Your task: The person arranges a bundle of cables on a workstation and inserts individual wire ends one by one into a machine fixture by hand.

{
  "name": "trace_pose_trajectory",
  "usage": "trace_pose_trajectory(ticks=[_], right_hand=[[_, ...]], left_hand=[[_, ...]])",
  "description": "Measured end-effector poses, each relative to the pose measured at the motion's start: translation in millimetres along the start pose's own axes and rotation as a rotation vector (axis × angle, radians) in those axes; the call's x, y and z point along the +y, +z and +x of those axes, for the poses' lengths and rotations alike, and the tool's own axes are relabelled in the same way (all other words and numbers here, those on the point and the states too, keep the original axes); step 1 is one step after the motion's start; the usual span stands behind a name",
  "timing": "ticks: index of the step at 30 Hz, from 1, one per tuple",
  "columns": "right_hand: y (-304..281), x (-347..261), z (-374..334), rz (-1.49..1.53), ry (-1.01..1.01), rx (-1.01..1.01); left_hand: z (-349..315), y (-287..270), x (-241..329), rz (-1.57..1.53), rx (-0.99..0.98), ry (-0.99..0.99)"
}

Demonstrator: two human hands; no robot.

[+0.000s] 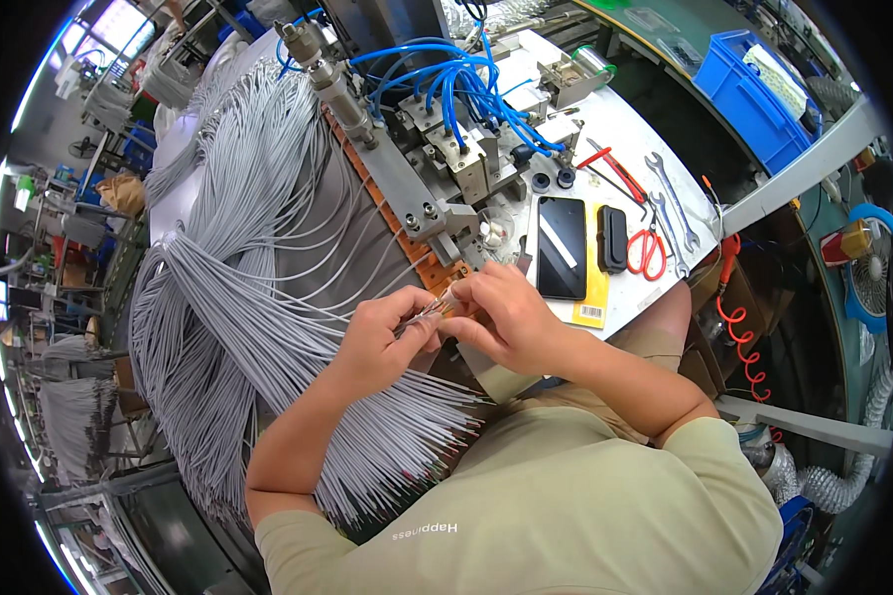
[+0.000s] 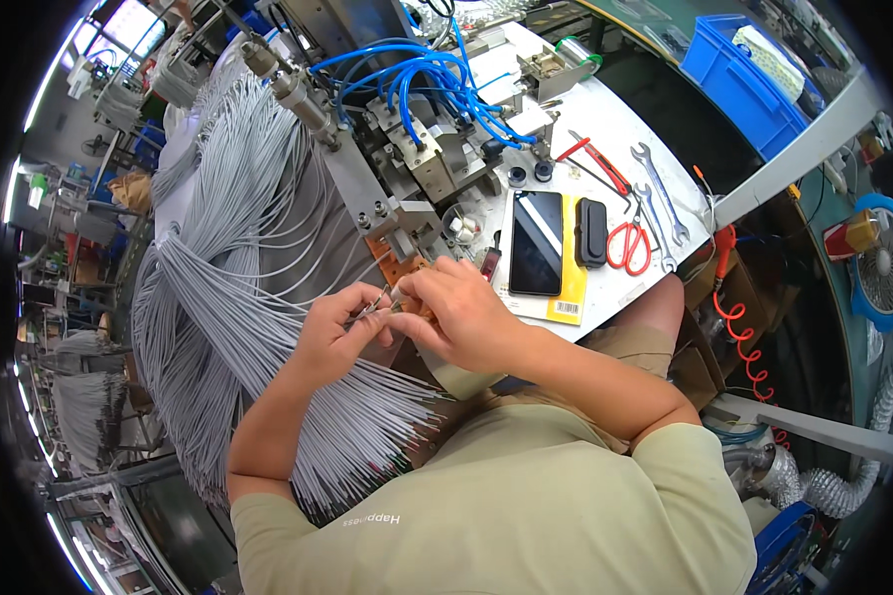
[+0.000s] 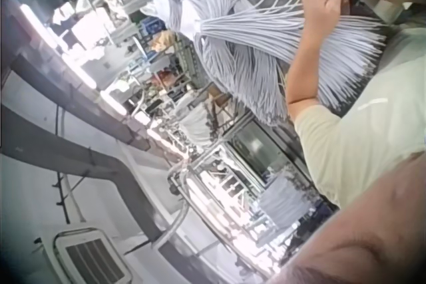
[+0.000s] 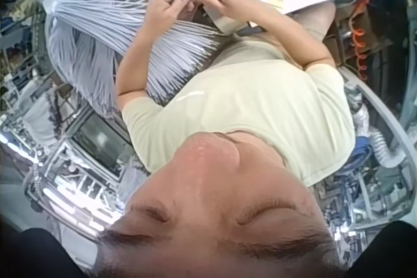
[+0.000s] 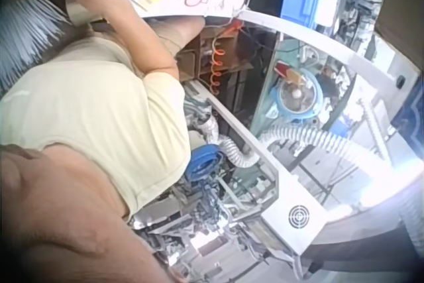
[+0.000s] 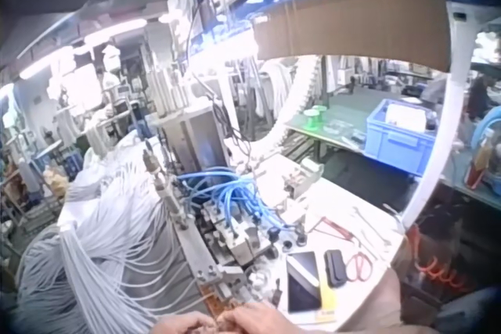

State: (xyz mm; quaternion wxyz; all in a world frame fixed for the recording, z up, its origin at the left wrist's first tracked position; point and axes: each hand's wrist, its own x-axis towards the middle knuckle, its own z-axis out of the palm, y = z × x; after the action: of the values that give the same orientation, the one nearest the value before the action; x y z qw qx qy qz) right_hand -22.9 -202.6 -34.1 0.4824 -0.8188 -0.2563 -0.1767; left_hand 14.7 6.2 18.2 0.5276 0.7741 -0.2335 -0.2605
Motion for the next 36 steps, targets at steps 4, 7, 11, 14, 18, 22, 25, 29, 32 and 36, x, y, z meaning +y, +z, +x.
trace_pose_trajectory(ticks=[4, 7, 11, 14, 18, 22, 25, 29, 32, 36], right_hand=[[7, 1, 5, -0.085, -0.033, 0.07], [1, 16, 7, -0.2, 0.061, 0.163], [0, 36, -6, 0.278, 0.681, 0.199], [4, 40, -7, 0.327, 0.666, 0.129], [1, 48, 4, 0.331, 0.695, 0.04], [2, 48, 1, 0.326, 0.754, 0.02], [7, 54, -5, 0.355, 0.749, 0.042], [1, 49, -9, 0.428, 0.74, 0.128], [-14, 15, -10, 0.471, 0.812, 0.216], [-7, -16, -19, 0.155, 0.298, 0.171]], left_hand=[[3, -2, 3, 0.286, 0.126, 0.229], [2, -1, 10, 0.795, 0.416, 0.702], [-20, 9, 27, 0.333, 0.163, 0.138], [-3, 7, 7, 0.515, 0.085, 0.217], [1, 10, 3, 0.707, 0.17, 0.382], [0, 10, -1, 0.745, 0.114, 0.318], [3, 13, -6, 0.607, 0.189, 0.346], [0, 8, -4, 0.375, 0.171, 0.221], [-2, 1, 2, 0.197, 0.124, 0.081], [-1, -1, 3, 0.016, 0.071, -0.033]])
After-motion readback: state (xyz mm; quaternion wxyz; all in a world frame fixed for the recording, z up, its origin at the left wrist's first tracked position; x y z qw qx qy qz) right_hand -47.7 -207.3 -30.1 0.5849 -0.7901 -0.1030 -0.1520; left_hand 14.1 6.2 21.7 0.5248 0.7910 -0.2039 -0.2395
